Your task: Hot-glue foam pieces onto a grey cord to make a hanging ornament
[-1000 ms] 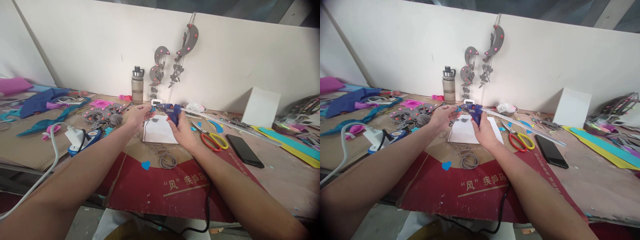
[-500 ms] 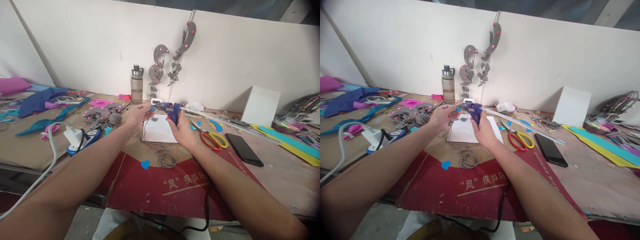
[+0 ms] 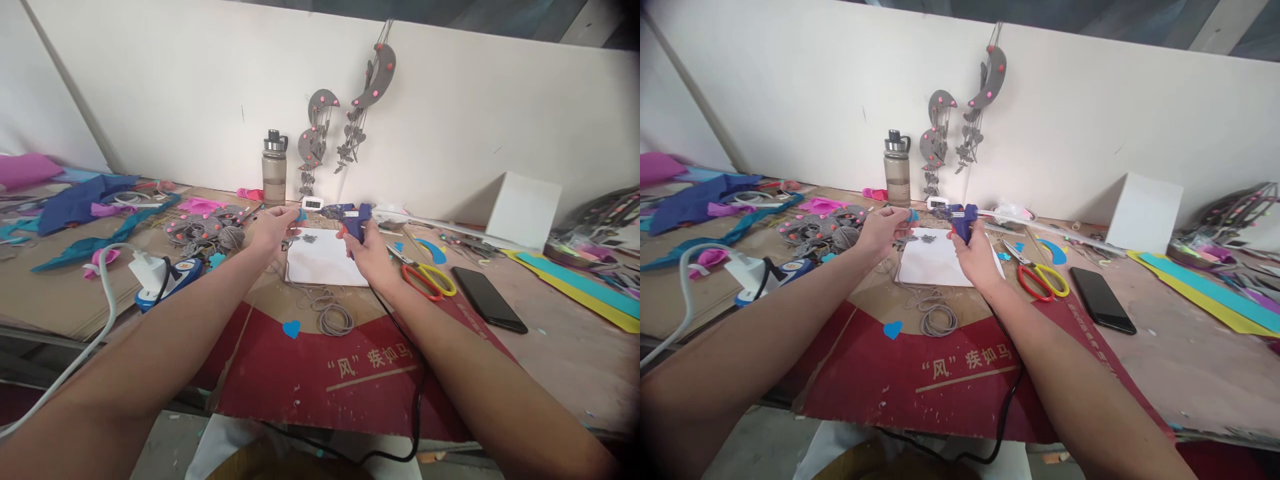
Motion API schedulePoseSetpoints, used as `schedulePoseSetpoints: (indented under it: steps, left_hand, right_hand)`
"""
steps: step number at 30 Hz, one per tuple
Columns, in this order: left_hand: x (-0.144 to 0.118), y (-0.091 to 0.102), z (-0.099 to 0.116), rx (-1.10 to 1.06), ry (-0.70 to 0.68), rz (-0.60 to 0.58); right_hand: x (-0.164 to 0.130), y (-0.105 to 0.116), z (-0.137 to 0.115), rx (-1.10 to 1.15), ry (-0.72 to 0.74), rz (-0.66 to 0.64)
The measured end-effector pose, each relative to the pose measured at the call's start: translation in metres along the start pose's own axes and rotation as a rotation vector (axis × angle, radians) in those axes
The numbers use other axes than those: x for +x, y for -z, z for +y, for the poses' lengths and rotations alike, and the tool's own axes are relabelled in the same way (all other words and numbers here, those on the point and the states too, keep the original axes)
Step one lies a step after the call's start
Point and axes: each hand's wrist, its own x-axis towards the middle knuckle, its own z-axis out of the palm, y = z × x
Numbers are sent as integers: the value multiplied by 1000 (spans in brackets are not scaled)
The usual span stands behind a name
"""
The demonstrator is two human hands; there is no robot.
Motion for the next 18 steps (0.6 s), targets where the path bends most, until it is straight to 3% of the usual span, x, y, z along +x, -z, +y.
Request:
schedulePoseSetpoints:
  steps: [3, 8, 14, 16, 18]
  left_hand:
    - [-2, -1, -1, 210, -139, 26]
    - [-13, -9, 3, 411, -340, 25]
    - [-30, -20, 12, 544, -474, 7]
    - [-33, -23, 14, 540, -504, -15]
    - [-36, -26, 15, 518, -505, -28]
  right_hand:
    - [11, 6, 20, -35, -252, -5]
    - [21, 18, 38, -508, -424, -132]
    - [17, 22, 39, -705, -429, -182]
    - [14, 21, 38, -728, -377, -104]
    - [11, 18, 32, -667, -216, 48]
